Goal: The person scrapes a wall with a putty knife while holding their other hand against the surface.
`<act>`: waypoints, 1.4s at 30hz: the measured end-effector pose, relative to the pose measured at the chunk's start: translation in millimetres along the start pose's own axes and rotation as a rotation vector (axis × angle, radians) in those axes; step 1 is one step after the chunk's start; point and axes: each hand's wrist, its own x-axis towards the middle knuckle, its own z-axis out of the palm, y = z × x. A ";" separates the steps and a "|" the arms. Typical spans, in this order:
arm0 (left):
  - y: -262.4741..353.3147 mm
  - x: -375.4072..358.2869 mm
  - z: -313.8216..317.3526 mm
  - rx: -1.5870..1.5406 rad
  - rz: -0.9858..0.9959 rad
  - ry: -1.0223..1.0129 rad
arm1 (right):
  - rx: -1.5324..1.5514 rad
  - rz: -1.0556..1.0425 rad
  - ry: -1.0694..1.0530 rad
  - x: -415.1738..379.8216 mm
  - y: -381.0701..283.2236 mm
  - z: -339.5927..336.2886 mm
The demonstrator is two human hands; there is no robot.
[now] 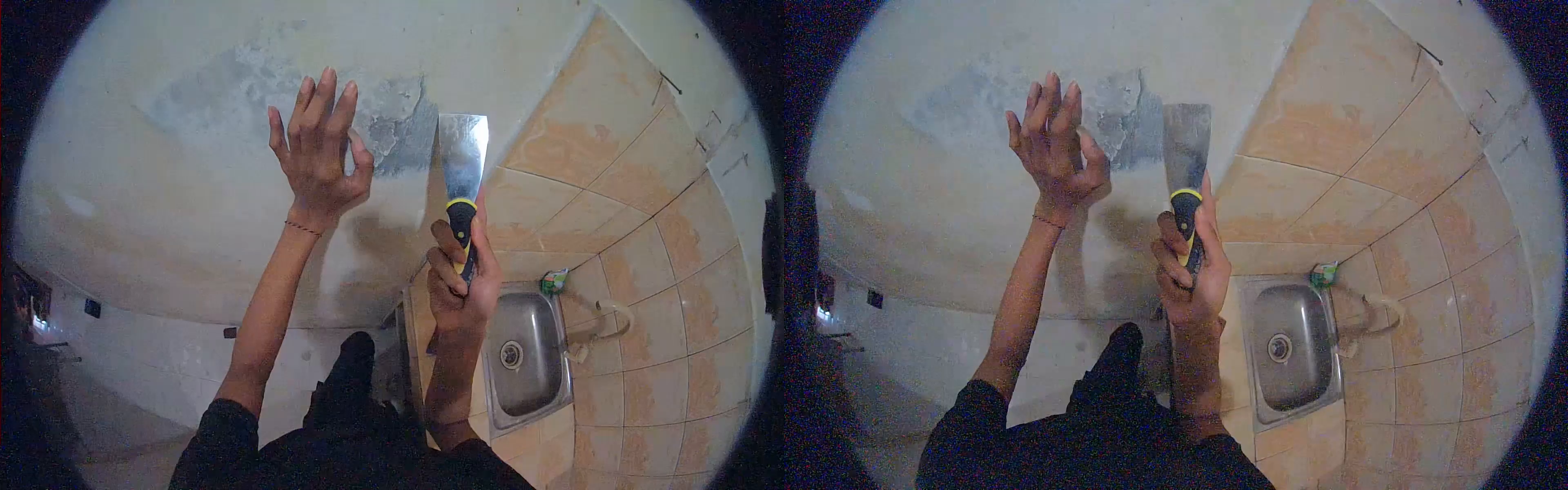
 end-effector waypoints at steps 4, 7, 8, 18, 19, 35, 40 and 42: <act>-0.9 1.7 1.6 0.014 0.003 0.013 | -0.022 -0.020 0.020 5.3 2.7 -2.0; -0.2 -0.5 1.5 0.020 0.000 -0.002 | -0.046 -0.002 0.018 2.3 5.5 -2.0; -1.2 0.3 1.3 0.022 0.002 -0.008 | -0.057 -0.004 0.021 1.7 5.5 -1.9; -0.7 1.2 1.3 0.038 0.008 0.006 | -0.084 -0.002 0.016 2.5 6.3 -0.9; -0.6 0.9 0.5 0.042 0.008 0.000 | -0.074 -0.001 0.018 2.6 6.0 0.0; 0.1 0.9 -0.5 0.002 -0.011 -0.006 | -0.039 -0.040 0.041 1.0 9.0 4.3; 1.0 0.4 -1.3 0.017 -0.014 -0.022 | -0.071 -0.045 0.058 1.7 9.6 7.2; -0.7 2.0 -2.4 0.028 -0.012 -0.027 | -0.086 -0.048 0.047 -0.2 9.7 3.2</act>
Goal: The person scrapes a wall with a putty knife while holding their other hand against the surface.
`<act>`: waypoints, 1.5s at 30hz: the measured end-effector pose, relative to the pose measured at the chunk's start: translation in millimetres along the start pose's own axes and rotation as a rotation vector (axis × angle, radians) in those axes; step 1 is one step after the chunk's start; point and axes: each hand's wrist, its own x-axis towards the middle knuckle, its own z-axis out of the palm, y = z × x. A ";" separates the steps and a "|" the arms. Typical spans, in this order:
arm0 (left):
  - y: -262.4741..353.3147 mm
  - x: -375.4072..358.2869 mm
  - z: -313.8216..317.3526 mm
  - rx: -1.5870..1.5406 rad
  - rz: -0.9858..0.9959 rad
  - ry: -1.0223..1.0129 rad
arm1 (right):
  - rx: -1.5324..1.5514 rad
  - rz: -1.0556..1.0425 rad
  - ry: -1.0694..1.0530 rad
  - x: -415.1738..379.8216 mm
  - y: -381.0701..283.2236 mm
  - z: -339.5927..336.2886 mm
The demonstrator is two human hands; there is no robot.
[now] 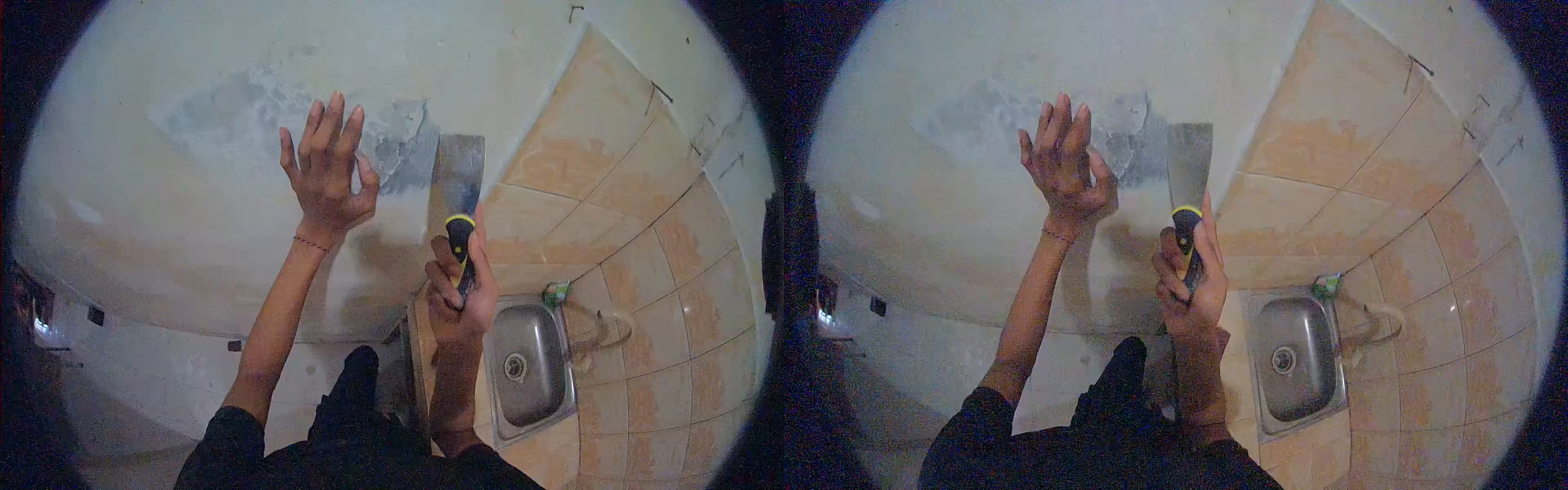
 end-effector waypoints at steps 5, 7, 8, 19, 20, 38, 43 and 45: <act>1.3 -0.7 -0.9 0.008 0.005 -0.007 | -0.009 -0.011 -0.018 3.9 -0.8 4.4; 1.3 -0.9 0.2 0.000 0.013 0.000 | -0.006 -0.002 0.016 1.4 2.3 4.8; 0.4 -0.9 0.1 0.000 0.016 0.004 | -0.007 -0.006 0.007 0.8 2.7 4.3; -0.1 -1.1 -0.8 -0.007 0.001 -0.001 | -0.075 -0.007 0.013 0.1 -3.2 4.4; 1.4 -1.2 -1.1 -0.014 -0.004 -0.008 | -0.068 -0.005 -0.001 0.7 -4.7 5.8; 0.3 -1.3 1.3 -0.024 0.003 0.018 | 0.036 -0.012 0.029 -4.6 4.1 -6.0; 1.3 -0.8 -0.3 -0.024 -0.005 -0.001 | -0.006 -0.050 0.049 -3.4 9.0 -3.3; -0.1 -0.6 -0.4 -0.018 0.000 0.003 | 0.008 -0.048 0.023 -2.6 7.9 -1.4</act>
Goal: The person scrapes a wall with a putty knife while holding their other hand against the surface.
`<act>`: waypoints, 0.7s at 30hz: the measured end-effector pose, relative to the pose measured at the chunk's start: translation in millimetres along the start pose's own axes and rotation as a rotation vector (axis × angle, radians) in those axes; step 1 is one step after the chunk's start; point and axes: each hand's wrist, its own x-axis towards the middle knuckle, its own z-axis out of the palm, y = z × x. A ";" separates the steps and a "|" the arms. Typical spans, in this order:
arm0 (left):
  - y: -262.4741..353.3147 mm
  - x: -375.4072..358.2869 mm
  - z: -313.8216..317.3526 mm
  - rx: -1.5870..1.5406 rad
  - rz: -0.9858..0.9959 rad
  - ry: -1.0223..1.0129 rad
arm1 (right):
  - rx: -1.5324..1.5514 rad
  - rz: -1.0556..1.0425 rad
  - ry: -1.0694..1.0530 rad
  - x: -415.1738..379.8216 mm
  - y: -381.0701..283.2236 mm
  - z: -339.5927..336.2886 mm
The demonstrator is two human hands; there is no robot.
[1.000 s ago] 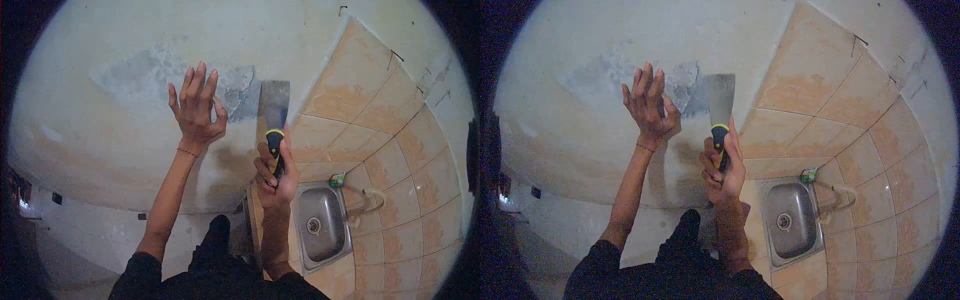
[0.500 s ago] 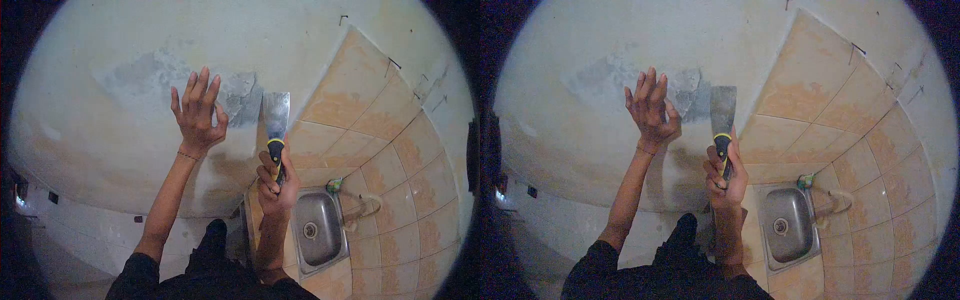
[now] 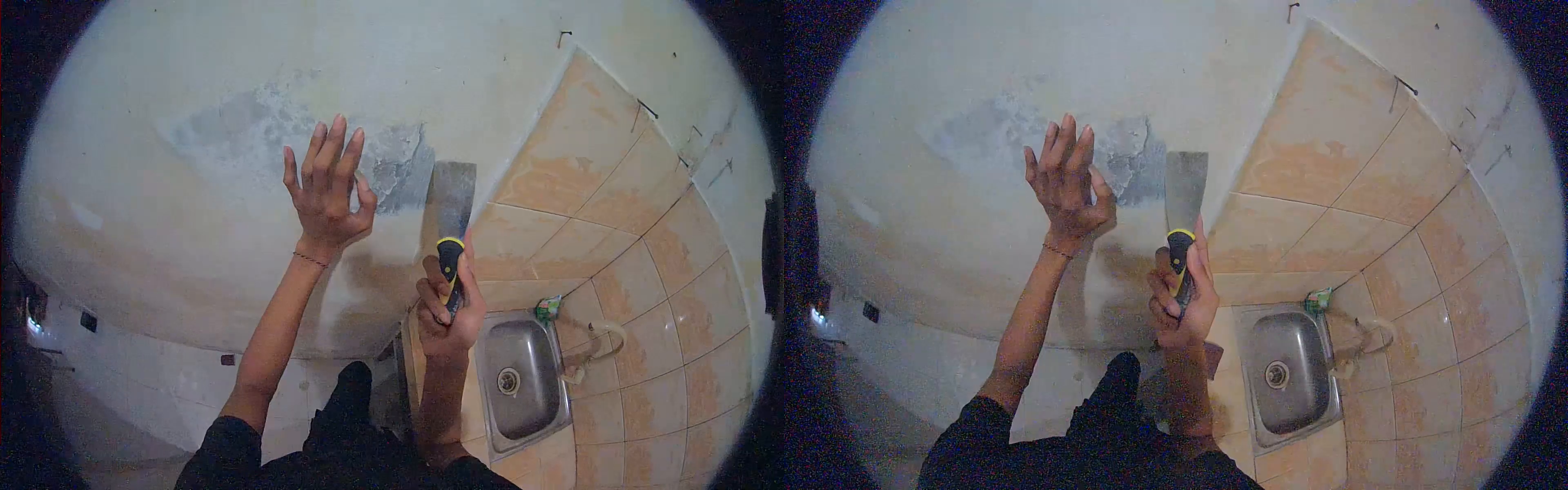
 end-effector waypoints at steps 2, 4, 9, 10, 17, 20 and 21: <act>0.5 0.3 0.1 -0.004 0.006 0.005 | -0.004 0.005 0.000 -0.3 -2.5 2.8; 1.8 -0.5 -0.5 -0.012 0.000 -0.005 | -0.019 0.012 0.025 0.0 -3.3 6.0; 0.0 -0.6 1.3 0.022 0.003 -0.003 | -0.060 0.005 0.035 3.5 -3.8 3.1; 1.4 -0.1 -0.3 0.009 -0.002 -0.002 | -0.071 0.007 0.041 3.4 -5.3 4.1; 0.9 -1.7 0.1 0.026 -0.004 -0.023 | -0.133 -0.006 0.042 1.0 -3.5 3.8; 1.4 -0.4 1.6 0.002 0.005 0.020 | -0.138 -0.015 0.030 2.1 -3.8 8.0; 1.8 -1.2 1.7 0.000 0.006 0.015 | -0.125 -0.011 0.025 2.3 -3.7 7.5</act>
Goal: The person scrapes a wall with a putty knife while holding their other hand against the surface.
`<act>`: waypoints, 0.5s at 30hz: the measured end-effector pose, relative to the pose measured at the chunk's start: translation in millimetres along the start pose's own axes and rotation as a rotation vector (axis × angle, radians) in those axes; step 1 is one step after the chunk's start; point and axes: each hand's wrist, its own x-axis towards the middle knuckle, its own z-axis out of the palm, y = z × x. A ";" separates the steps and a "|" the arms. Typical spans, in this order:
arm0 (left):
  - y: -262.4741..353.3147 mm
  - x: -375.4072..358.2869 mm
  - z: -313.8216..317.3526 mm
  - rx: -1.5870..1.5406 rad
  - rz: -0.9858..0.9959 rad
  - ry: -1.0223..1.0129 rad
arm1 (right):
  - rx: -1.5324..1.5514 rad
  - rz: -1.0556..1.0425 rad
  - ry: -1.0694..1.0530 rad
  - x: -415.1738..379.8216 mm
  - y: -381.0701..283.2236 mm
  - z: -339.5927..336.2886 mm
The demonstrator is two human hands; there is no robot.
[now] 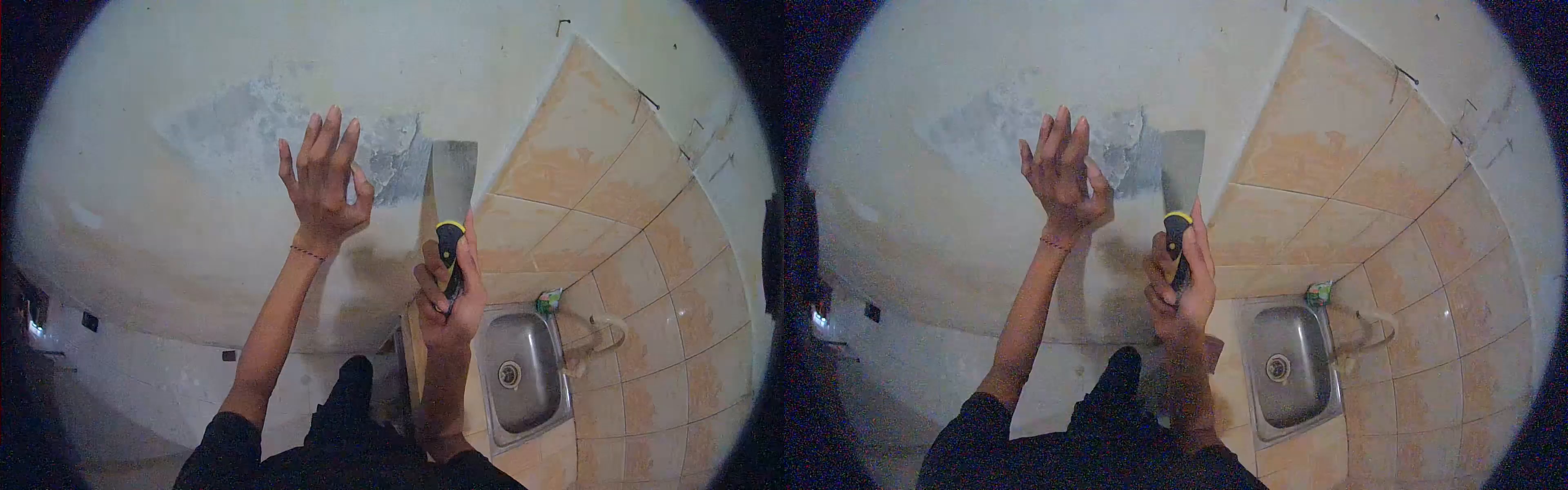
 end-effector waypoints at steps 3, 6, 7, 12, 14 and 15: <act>-1.8 1.3 -0.9 0.001 0.003 -0.007 | 0.012 -0.002 0.002 -3.7 2.4 -5.3; 0.1 0.4 -1.5 0.001 -0.012 -0.006 | -0.019 0.001 0.036 -1.7 -1.6 3.1; -0.4 1.5 -0.9 -0.001 -0.009 -0.003 | -0.026 0.002 0.057 -1.5 -2.1 6.5; -1.6 0.7 -2.3 0.001 -0.016 -0.028 | -0.035 -0.028 0.017 -2.0 4.6 0.1; -2.2 0.1 -1.2 -0.009 -0.013 -0.023 | -0.031 -0.028 -0.001 0.2 3.5 -1.2; -1.4 0.4 -1.9 -0.013 -0.017 -0.022 | -0.026 -0.033 -0.022 3.9 3.4 -0.5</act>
